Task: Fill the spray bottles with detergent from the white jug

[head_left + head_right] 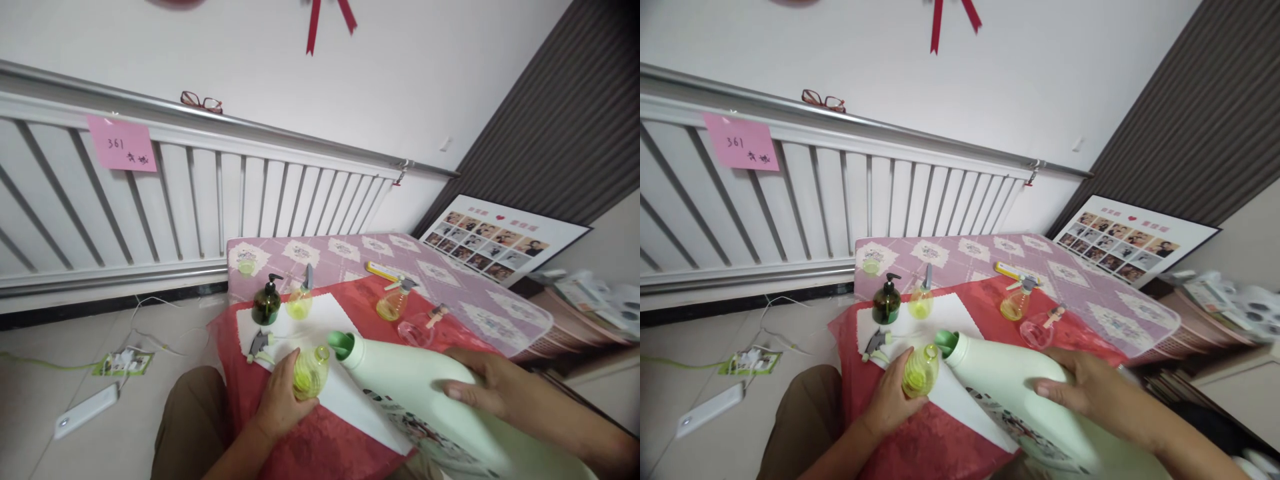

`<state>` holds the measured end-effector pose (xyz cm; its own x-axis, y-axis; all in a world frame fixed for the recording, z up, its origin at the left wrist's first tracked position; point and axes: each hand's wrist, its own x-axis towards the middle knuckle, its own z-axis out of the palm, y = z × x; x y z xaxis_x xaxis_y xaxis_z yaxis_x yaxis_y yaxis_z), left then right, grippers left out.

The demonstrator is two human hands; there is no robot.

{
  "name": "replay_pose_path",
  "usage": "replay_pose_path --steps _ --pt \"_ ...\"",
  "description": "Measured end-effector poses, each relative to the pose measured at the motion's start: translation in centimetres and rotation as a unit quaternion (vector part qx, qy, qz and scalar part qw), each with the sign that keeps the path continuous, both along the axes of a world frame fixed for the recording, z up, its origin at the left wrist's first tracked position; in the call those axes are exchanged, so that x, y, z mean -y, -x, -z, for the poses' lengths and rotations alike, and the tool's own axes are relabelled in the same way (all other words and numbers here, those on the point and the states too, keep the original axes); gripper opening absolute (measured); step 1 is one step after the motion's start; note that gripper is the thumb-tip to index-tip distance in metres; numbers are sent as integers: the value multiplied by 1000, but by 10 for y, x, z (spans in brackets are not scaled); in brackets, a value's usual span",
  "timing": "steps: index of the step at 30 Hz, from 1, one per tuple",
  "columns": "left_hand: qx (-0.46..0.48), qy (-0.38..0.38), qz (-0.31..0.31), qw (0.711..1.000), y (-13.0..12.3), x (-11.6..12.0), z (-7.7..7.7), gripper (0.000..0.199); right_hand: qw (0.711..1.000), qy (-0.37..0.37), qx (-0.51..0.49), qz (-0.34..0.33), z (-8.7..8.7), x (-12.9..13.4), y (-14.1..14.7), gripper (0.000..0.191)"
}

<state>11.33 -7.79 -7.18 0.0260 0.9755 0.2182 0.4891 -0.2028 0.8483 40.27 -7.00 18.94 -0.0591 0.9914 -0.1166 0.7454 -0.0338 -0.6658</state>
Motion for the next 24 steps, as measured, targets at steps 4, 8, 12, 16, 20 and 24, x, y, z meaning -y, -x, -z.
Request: replay_pose_path --steps 4,8,12,16,20,24 --pt "28 -7 -21 999 -2 -1 10 86 994 78 -51 -55 8 2 -6 24" --pt "67 -8 -34 997 -5 -4 16 87 991 12 -130 12 18 5 0 28" --pt "104 -2 -41 994 -4 -6 9 84 968 -73 -205 126 41 9 20 38" --pt "114 2 -78 990 10 -13 -7 83 938 -148 -254 184 78 11 41 39" --pt "96 12 -105 990 37 -23 -27 84 913 -185 -273 242 116 14 60 42" --pt "81 -28 -111 990 57 -29 -59 83 898 -188 -274 286 150 20 76 43"
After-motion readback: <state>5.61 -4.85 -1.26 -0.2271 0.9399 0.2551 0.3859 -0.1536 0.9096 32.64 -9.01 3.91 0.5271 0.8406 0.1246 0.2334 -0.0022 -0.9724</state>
